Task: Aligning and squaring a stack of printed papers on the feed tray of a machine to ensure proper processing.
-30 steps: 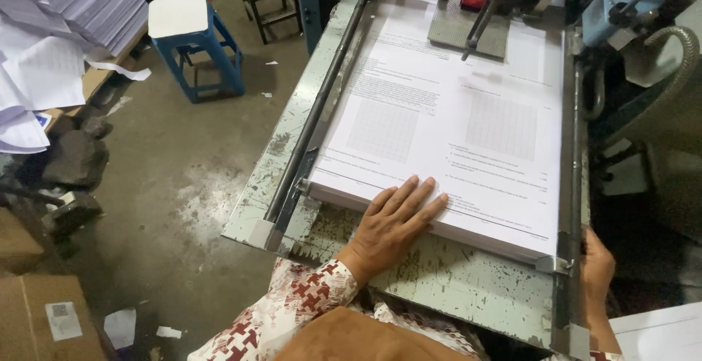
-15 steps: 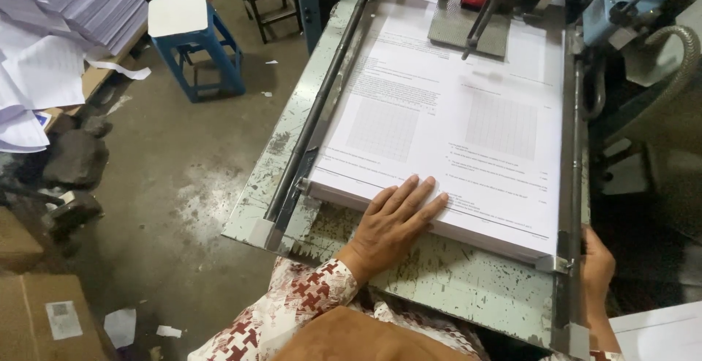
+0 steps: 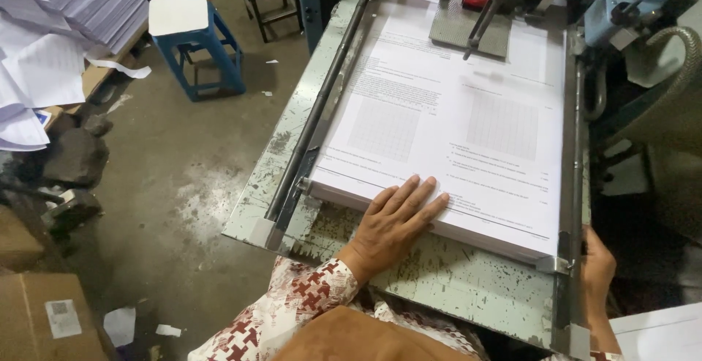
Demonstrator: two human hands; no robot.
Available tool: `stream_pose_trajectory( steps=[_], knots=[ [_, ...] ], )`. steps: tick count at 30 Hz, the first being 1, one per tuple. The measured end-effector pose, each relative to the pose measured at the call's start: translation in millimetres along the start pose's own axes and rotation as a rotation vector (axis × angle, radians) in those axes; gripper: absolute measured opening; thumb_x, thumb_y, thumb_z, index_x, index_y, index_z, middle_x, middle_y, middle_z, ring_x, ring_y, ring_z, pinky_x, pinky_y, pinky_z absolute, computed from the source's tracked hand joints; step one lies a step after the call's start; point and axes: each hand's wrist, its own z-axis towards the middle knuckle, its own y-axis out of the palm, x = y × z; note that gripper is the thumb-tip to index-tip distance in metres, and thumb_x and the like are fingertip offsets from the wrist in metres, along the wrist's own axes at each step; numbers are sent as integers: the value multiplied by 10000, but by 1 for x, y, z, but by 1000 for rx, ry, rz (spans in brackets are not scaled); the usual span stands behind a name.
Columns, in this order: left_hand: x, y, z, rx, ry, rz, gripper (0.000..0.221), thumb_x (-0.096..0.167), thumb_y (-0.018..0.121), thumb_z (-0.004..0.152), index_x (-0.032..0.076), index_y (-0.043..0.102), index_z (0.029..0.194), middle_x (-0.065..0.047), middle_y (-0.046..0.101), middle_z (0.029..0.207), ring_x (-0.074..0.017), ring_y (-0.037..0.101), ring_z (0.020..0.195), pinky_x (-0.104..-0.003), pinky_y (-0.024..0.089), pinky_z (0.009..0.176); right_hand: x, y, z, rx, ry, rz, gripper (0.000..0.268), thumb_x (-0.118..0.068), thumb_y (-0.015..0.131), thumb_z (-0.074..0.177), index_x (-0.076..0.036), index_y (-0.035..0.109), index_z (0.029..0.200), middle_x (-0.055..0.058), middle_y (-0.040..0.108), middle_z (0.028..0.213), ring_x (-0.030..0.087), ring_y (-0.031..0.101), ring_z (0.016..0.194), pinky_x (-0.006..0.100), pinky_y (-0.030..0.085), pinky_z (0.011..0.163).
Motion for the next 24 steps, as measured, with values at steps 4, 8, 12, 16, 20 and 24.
stream_pose_trajectory(
  steps=[4, 8, 12, 16, 20, 24],
  knots=[
    [0, -1, 1, 33, 3, -22, 599, 46, 537, 1014, 198, 257, 1521, -87, 298, 1586, -245, 288, 1486, -392, 198, 1210, 4, 2, 1, 20, 10, -28, 304, -98, 565, 988, 22, 601, 1265, 186, 643, 1064, 282, 611, 917, 389, 498, 747],
    [-1, 1, -1, 1, 8, -21, 753, -70, 540, 900, 193, 224, 1530, -88, 251, 1601, -249, 245, 1501, -404, 170, 1228, 11, 3, 2, 29, 17, -23, 256, -98, 577, 997, 18, 626, 1220, 151, 631, 954, 237, 580, 820, 353, 476, 691],
    [0, 2, 1, 32, 7, -1, 698, -26, 553, 937, 197, 248, 1524, -83, 282, 1590, -244, 276, 1489, -399, 201, 1216, 26, 1, 4, 4, -50, -7, 322, -120, 554, 1001, 20, 592, 1289, 175, 645, 1086, 264, 608, 900, 370, 487, 730],
    [0, 0, 1, 32, 3, -5, 609, 50, 532, 1009, 200, 244, 1524, -81, 283, 1591, -240, 279, 1489, -396, 205, 1213, 19, 4, 2, 12, 1, 16, 288, -116, 578, 993, 42, 591, 1234, 186, 644, 1065, 269, 620, 871, 374, 524, 715],
    [0, 0, 1, 22, 2, 3, 567, 127, 543, 1053, 208, 238, 1524, -79, 273, 1593, -238, 267, 1491, -393, 190, 1216, 9, 2, 1, 8, -32, -24, 284, -70, 571, 986, 33, 589, 1250, 194, 641, 1063, 284, 621, 919, 385, 515, 745],
    [0, 1, 0, 9, 0, 12, 555, 130, 532, 1063, 212, 234, 1524, -76, 268, 1594, -236, 264, 1492, -389, 182, 1216, 8, 2, 1, 20, 20, -2, 292, -148, 564, 989, 19, 616, 1223, 179, 654, 1065, 280, 623, 929, 392, 519, 728]
  ],
)
